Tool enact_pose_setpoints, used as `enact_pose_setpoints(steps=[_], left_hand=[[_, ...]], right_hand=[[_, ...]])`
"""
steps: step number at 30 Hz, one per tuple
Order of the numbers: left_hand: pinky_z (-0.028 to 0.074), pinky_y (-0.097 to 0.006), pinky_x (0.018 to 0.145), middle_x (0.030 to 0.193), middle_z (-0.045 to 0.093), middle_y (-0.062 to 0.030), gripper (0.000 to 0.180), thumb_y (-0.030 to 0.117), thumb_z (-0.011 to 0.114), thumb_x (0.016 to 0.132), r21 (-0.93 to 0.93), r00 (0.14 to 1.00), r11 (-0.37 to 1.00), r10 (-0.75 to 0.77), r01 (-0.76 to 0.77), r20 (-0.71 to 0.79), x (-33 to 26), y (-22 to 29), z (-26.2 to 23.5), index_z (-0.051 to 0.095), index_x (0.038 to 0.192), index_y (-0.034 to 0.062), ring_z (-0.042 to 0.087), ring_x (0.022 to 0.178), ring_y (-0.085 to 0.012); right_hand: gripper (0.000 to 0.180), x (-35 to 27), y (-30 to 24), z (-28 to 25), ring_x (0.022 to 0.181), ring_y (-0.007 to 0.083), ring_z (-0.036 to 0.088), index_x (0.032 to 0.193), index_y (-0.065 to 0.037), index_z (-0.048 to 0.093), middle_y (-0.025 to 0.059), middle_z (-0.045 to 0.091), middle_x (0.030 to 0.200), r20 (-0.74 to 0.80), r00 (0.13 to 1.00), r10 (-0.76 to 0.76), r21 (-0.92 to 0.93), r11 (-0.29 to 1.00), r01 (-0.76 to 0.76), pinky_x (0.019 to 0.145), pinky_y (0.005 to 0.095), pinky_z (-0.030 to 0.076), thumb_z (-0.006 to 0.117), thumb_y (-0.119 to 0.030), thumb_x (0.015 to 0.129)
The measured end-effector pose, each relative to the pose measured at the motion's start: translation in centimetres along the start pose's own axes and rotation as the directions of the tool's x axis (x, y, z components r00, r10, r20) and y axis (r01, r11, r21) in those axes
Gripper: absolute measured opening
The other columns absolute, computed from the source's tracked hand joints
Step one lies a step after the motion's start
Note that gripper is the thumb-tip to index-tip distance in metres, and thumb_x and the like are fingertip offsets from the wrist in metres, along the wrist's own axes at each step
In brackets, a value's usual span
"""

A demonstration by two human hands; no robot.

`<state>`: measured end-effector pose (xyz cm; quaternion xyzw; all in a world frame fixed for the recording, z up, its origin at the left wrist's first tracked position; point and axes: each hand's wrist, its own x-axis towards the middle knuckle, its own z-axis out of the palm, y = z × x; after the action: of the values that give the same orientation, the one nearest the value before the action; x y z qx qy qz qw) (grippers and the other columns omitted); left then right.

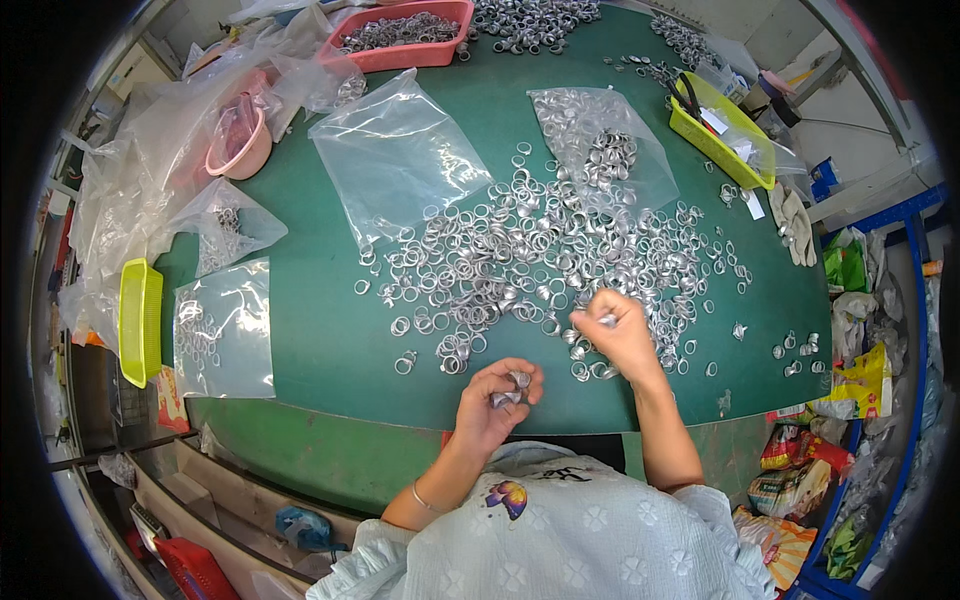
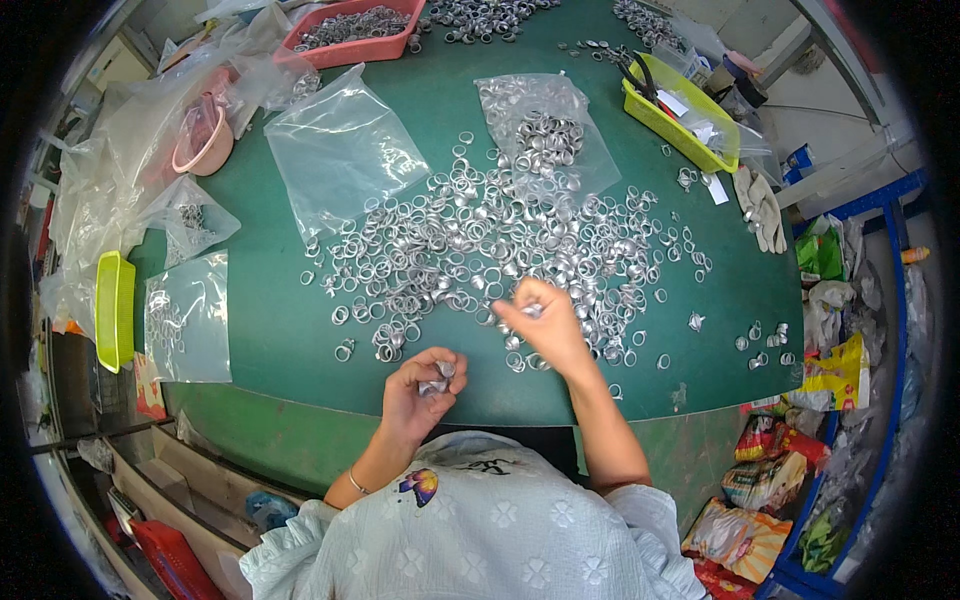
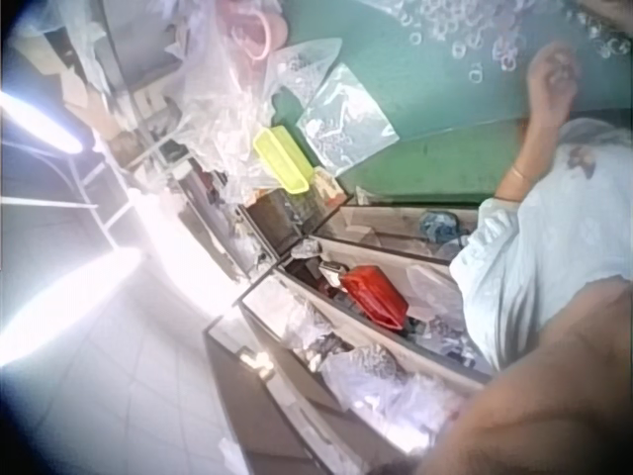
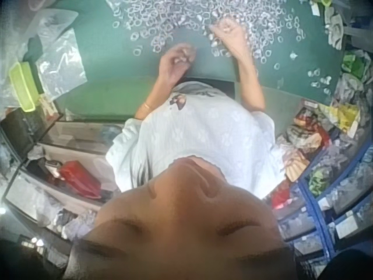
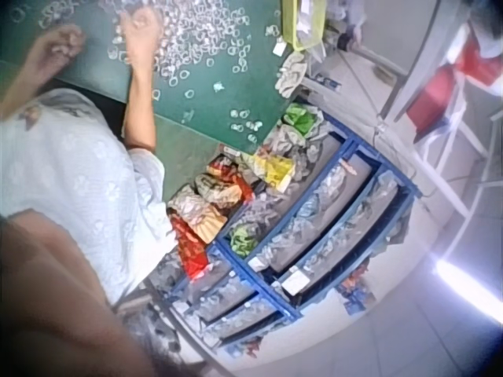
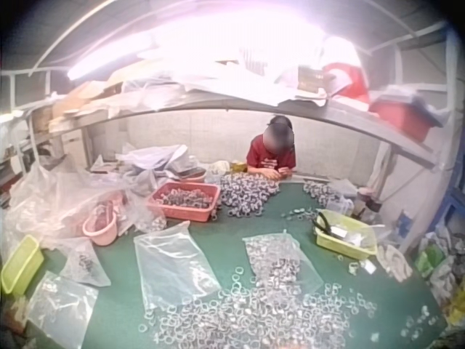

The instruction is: The person picks up metal rings from a large pile on a table, sorts through them by hand, and places them into a plastic bag.

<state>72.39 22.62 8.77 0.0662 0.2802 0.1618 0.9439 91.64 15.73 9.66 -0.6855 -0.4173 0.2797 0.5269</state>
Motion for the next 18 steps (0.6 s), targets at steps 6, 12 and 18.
enact_pose_setpoints(steps=[6,12,18], left_hand=[[0.041,-0.031,0.043,0.058,0.057,-0.0075,0.025,0.015,0.062,0.084,0.946,0.839,0.049,0.478,-0.319,0.259,1.4,0.0,-0.6,0.057,0.103,0.0,0.052,0.045,-0.0243],[0.045,-0.04,0.05,0.06,0.059,-0.0113,0.022,0.015,0.065,0.08,0.834,0.733,-0.541,0.522,-0.11,0.436,4.9,0.9,-0.3,0.059,0.099,0.0086,0.059,0.053,-0.0313],[0.044,-0.041,0.049,0.059,0.058,-0.0091,0.018,0.018,0.068,0.078,0.86,0.725,-0.498,0.551,-0.113,0.414,5.7,0.8,-0.5,0.058,0.089,0.0088,0.058,0.052,-0.0312]], right_hand=[[0.019,-0.8,-1.4,2.1,0.059,0.0307,0.061,0.076,-0.007,0.059,0.0105,0.062,0.066,0.153,0.988,-0.007,-0.787,0.604,0.126,0.051,0.0406,0.045,0.07,-0.022,0.077],[0.011,-0.3,-1.4,0.0,0.056,0.0179,0.056,0.082,-0.002,0.06,0.0091,0.062,0.076,0.228,0.969,0.092,-0.13,0.989,-0.064,0.047,0.0323,0.042,0.064,-0.012,0.083],[0.012,0.7,1.0,-1.5,0.059,0.0122,0.047,0.097,-0.005,0.053,0.013,0.055,0.094,0.33,0.94,0.086,0.904,0.258,-0.341,0.038,0.0168,0.033,0.053,-0.015,0.091]])
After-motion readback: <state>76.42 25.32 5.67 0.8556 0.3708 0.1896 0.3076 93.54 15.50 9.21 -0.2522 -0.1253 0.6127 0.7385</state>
